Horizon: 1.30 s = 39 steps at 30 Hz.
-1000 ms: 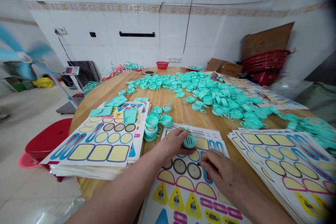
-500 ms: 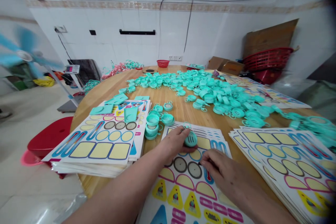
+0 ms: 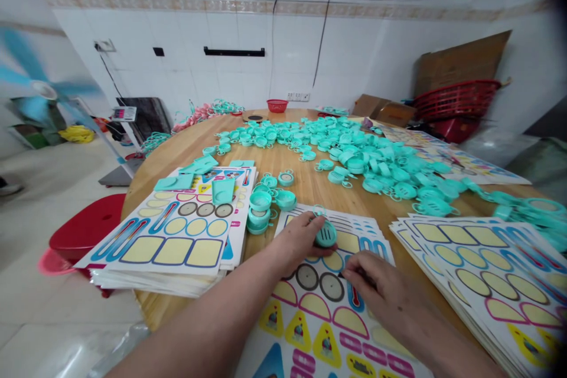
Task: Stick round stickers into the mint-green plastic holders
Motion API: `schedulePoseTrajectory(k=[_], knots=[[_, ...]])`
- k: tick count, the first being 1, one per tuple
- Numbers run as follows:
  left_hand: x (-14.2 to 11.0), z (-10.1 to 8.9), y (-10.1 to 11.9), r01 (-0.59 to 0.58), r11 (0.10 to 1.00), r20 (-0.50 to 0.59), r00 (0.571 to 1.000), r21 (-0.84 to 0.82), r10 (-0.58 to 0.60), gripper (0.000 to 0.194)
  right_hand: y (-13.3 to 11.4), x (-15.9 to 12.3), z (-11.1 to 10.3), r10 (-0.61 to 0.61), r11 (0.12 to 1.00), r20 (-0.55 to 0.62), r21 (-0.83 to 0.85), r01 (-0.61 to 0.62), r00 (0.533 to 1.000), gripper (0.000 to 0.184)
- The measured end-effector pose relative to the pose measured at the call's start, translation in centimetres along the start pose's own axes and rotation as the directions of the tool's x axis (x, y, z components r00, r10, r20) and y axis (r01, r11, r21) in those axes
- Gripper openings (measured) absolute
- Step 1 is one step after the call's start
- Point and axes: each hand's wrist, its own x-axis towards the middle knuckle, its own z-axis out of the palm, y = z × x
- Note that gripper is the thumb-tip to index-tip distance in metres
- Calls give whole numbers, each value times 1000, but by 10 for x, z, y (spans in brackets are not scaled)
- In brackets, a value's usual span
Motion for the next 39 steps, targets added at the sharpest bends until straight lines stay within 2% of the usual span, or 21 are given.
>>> schedulePoseTrajectory(k=[5,9,16,19,22,24,28,32,35,39], knots=[[1,0,1,-4,1000,6,1000,7,4,13,-2,-2,-1,-12,999,22,-36,13,1000,17],[0,0,1,-15,1000,18,1000,7,15,13,0,0,1,-5,1000,60,11,4,998,17],[-1,-1,0,-41,999,12,999,25,41,17,-7,3,7,120,993,4,6,-120,993,15],[-1,-1,0,-51,998,4,999,37,51,19,-11,3,6,91,995,-17,34,-90,996,14],[-2,-1,1,-54,998,-9,998,38,55,19,-11,2,4,-3,1000,-128,19,5,992,12],[-2,-1,2,-64,998,-16,998,31,64,17,-10,1,2,-32,999,-159,38,39,987,12],[0,-2,2,-76,997,-16,997,2,76,15,-4,0,-1,-30,996,-125,82,41,992,15],[1,-3,2,-75,997,-22,997,-19,74,14,0,3,5,-51,998,-113,-44,46,992,18],[0,-2,4,-63,998,-32,998,-14,63,13,-4,5,9,-61,995,-114,-92,51,992,18],[0,0,5,-61,998,-60,996,-3,60,13,-11,6,8,-53,998,-70,-39,50,996,11]])
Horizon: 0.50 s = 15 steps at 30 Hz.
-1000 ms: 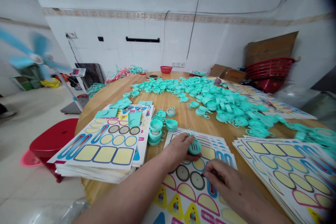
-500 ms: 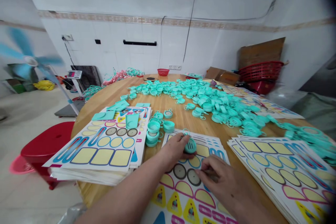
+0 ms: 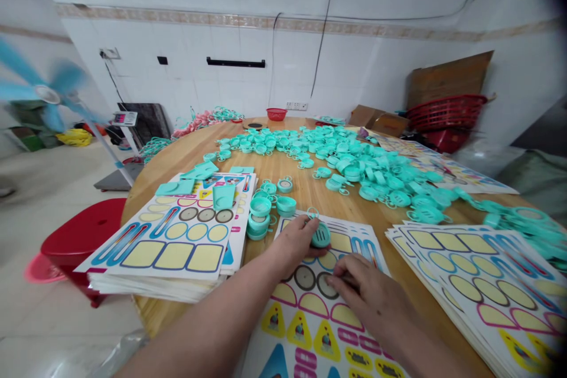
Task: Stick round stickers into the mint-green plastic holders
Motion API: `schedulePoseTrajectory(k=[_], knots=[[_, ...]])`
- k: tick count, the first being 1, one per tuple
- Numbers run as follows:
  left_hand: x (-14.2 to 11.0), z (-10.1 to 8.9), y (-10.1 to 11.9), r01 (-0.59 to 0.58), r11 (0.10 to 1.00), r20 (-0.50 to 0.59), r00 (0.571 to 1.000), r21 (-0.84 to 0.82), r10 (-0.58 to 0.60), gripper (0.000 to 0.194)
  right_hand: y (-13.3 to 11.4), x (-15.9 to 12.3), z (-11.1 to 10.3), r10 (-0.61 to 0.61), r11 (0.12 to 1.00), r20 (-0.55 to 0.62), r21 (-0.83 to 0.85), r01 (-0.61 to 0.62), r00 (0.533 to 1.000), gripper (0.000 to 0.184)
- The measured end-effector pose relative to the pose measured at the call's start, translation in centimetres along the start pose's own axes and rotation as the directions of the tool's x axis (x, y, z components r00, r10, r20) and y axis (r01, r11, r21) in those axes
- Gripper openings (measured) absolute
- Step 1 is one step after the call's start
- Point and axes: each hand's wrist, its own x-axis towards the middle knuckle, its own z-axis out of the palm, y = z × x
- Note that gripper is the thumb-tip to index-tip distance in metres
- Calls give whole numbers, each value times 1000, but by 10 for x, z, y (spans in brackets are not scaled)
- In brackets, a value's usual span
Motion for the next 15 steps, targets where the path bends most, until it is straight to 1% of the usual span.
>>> schedulePoseTrajectory(k=[2,6,7,13,15], knots=[[0,0,-1,-9,1000,-2,1000,-5,9,13,1,1,-1,24,999,12,21,-24,1000,12],[1,0,-3,-19,1000,-6,1000,-8,19,12,8,1,0,2,1000,-64,-10,-3,998,16],[1,0,-3,-19,1000,-9,1000,-5,19,12,9,0,0,-4,1000,-68,-14,3,998,16],[0,-1,-1,-25,1000,-9,1000,17,25,12,5,1,-3,33,999,25,15,-33,999,15],[0,-1,-2,-22,999,-3,1000,29,22,13,5,2,-3,34,999,29,19,-34,999,15]])
